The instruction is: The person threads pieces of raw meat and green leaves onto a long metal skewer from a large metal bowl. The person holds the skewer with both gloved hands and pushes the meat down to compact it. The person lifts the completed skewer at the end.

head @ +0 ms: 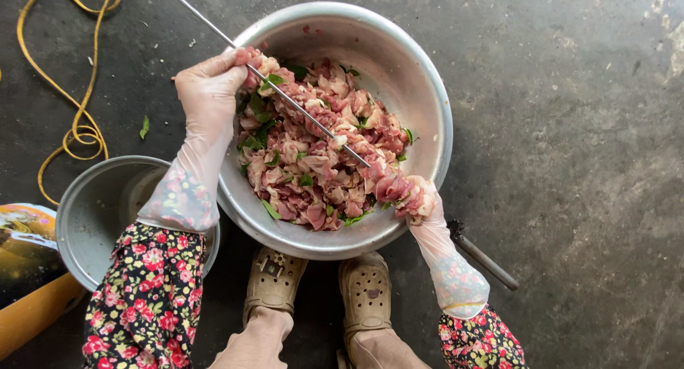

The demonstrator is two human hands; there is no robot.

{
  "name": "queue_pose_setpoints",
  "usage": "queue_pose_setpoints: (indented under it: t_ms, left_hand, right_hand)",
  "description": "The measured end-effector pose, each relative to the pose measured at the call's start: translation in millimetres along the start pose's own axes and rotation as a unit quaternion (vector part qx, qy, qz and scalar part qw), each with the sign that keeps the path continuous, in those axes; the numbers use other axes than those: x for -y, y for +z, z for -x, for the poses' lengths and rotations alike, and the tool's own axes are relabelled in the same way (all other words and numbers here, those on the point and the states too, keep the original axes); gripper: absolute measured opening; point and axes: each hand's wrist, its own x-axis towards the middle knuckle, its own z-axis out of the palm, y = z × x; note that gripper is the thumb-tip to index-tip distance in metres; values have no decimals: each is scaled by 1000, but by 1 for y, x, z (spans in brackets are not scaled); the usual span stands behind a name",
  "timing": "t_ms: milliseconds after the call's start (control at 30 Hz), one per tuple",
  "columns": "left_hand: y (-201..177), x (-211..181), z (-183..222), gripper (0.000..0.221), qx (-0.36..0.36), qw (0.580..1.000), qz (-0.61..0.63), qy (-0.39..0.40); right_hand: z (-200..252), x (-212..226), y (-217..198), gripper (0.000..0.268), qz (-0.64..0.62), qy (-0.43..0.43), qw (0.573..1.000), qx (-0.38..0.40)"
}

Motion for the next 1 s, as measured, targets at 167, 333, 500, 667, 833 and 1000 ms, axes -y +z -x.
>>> queue_pose_setpoints:
  t_ms: [167,333,500,667,833,1000]
  left_hand:
    - [6,0,1,22,24,999,-6,22]
    - [54,-9,71,31,58,992,-104,-49]
    - [69,36,148,39,268,949,-154,-68]
    - [28,76,159,25,351,818,-450,67]
    - [24,90,159,17,461,580,-650,171]
    - [20,77,127,19,346,756,-529,-170]
  right_hand:
    - [-5,-4,-5,25,-13,-9,999,32]
    - [0,3,6,22,-14,-5,1000,1]
    - [7,5,14,17,483,-131,865,-30]
    - [6,5,10,13,478,-198,855,22]
    - [6,4,10,17,151,-45,987,8]
    - [6,12,21,14,127,-34,991,26]
